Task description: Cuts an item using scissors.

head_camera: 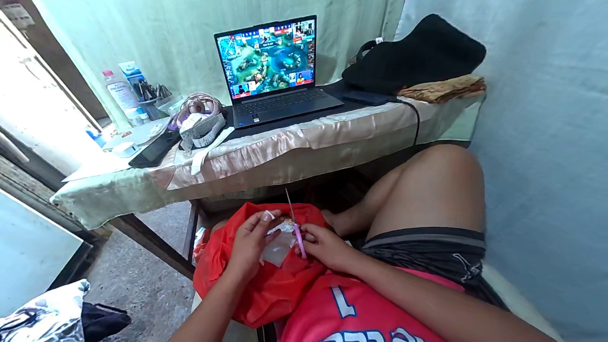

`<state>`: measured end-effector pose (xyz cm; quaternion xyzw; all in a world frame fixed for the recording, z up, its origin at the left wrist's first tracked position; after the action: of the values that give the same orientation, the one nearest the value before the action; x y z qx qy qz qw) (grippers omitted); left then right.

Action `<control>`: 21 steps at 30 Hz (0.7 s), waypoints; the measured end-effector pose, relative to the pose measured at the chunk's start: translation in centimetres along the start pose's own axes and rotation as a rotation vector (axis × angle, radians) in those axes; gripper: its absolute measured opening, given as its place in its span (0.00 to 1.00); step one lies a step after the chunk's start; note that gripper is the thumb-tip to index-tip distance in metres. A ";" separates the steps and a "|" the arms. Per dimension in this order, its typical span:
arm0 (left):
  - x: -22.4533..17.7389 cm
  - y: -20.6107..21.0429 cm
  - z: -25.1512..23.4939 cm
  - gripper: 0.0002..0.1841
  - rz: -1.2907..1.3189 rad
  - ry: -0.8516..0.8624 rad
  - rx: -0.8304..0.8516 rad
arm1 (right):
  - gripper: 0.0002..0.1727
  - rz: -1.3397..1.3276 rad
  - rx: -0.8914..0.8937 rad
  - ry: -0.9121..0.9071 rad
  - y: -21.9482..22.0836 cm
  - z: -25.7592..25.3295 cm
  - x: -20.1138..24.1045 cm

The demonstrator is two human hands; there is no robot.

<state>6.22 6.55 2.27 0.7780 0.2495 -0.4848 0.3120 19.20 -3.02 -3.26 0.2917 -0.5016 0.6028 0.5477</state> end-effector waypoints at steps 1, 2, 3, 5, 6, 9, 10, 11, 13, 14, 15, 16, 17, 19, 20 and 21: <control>-0.2 -0.7 -0.2 0.16 0.005 -0.005 -0.032 | 0.20 -0.022 0.001 -0.006 -0.1 0.0 0.0; -0.3 -1.3 -0.4 0.16 0.003 -0.014 -0.062 | 0.20 -0.033 0.003 -0.016 -0.2 0.0 0.1; -0.3 -1.8 -0.5 0.16 -0.004 -0.022 -0.081 | 0.20 -0.039 0.004 -0.032 -0.2 0.1 0.2; -0.3 -2.2 -0.7 0.15 -0.018 -0.035 -0.091 | 0.21 -0.045 0.003 -0.060 -0.2 0.2 0.6; -0.2 -2.2 -0.7 0.15 -0.021 -0.041 -0.089 | 0.22 -0.049 0.003 -0.072 -0.2 0.3 0.7; 0.3 -1.9 -0.6 0.15 -0.040 -0.062 -0.075 | 0.22 -0.050 0.004 -0.089 -0.1 0.3 0.8; 0.3 -1.8 -0.6 0.15 -0.045 -0.066 -0.069 | 0.22 -0.049 0.003 -0.092 -0.2 0.3 0.8; 0.4 -1.7 -0.6 0.15 -0.046 -0.066 -0.060 | 0.22 -0.047 0.001 -0.095 -0.2 0.4 0.8; 0.5 -1.7 -0.6 0.15 -0.048 -0.069 -0.052 | 0.21 -0.043 -0.003 -0.106 -0.2 0.6 0.9; 0.5 -1.7 -0.6 0.15 -0.050 -0.072 -0.053 | 0.22 -0.039 -0.007 -0.112 -0.3 0.6 1.0; 0.5 -1.7 -0.6 0.15 -0.053 -0.076 -0.056 | 0.22 -0.035 -0.011 -0.116 -0.3 0.7 1.1; 0.6 -1.8 -0.5 0.15 -0.054 -0.079 -0.060 | 0.22 -0.029 -0.014 -0.122 -0.3 0.7 1.2; 0.6 -1.8 -0.5 0.14 -0.054 -0.082 -0.063 | 0.22 -0.022 -0.017 -0.130 -0.4 0.8 1.3; 0.6 -1.8 -0.6 0.14 -0.052 -0.082 -0.065 | 0.22 0.004 -0.026 -0.147 -0.6 0.8 1.4; 0.6 -1.8 -0.6 0.14 -0.047 -0.083 -0.064 | 0.22 0.029 -0.034 -0.151 -0.8 0.8 1.4; 0.6 -1.8 -0.5 0.14 -0.042 -0.086 -0.065 | 0.22 0.055 -0.043 -0.153 -0.9 0.8 1.4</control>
<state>5.55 8.20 1.50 0.7406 0.2675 -0.5159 0.3373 19.58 -3.32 -1.52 0.3112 -0.5626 0.5827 0.4971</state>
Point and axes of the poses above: each hand's wrist, its own z-axis away from the middle knuckle, its own y-axis out of the palm, x = y × z, the point moved 10 cm from there along -z, towards the middle knuckle, and after that the axes turned 15 degrees about y, right-handed, at the moved point
